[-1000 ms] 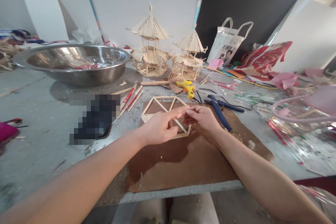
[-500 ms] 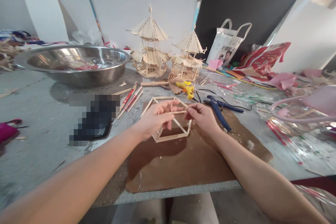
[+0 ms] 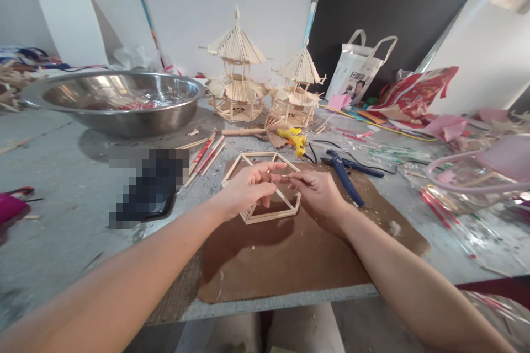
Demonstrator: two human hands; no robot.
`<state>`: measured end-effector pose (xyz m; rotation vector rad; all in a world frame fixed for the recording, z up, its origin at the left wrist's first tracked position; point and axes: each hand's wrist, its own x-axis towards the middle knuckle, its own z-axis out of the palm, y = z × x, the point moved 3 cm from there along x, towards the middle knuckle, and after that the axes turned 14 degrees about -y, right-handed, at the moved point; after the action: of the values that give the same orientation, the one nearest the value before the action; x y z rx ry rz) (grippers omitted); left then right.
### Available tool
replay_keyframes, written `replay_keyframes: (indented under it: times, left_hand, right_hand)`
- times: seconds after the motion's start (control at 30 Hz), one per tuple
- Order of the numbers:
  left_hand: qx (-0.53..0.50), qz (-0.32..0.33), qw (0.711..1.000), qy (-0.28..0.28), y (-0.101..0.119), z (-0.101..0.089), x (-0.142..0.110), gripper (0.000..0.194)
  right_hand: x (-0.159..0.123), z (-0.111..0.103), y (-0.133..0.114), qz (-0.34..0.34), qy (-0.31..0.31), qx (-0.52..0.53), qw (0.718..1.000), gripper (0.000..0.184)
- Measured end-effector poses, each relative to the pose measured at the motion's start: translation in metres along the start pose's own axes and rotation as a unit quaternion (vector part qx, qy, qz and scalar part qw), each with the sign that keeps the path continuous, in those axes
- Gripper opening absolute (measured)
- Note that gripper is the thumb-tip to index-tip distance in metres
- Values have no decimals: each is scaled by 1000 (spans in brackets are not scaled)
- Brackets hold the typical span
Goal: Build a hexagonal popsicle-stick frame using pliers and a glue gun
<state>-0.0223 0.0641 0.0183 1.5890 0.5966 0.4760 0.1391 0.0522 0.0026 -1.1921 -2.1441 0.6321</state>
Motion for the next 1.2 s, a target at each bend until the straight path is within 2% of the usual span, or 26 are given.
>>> replay_keyframes:
  times: [0.23, 0.4, 0.67, 0.8, 0.9, 0.97, 1.0, 1.03, 1.07, 1.1, 1.2]
  left_hand:
    - [-8, 3, 1000, -10, 0, 0, 0, 48]
    - [-5, -4, 1000, -10, 0, 1, 1, 47]
    - [-24, -2, 1000, -8, 3, 4, -1, 49]
    - [-31, -6, 999, -15, 7, 8, -1, 53]
    - [47, -7, 998, 46, 10, -6, -2, 47]
    - [174, -39, 974, 140, 10, -27, -4, 40]
    - [267, -66, 940, 201, 11, -40, -6, 36]
    - [360, -93, 894, 250, 11, -52, -9, 33]
    - [434, -124, 848, 276, 10, -64, -11, 32]
    - [479, -169, 813, 285, 8, -75, -12, 31]
    - [531, -290, 752, 262, -2, -99, -17, 31]
  right_hand:
    - [-1, -2, -4, -23, -53, -39, 998, 26]
    - [-1, 0, -8, -25, -56, -91, 994, 27]
    - [-2, 2, -9, 6, 7, -117, 993, 21]
    - [-2, 0, -6, 47, 71, -110, 990, 16]
    - [-2, -9, 4, 69, 108, -75, 989, 14]
    - [-1, -19, 14, 84, 125, -62, 987, 13]
    - [-1, -26, 20, 95, 139, -66, 984, 13]
    - [-1, -33, 26, 111, 156, -79, 978, 14]
    - [-1, -41, 32, 129, 170, -95, 972, 15]
    - [-2, -47, 38, 150, 185, -109, 965, 16]
    - [-4, -64, 54, 210, 222, -140, 942, 21]
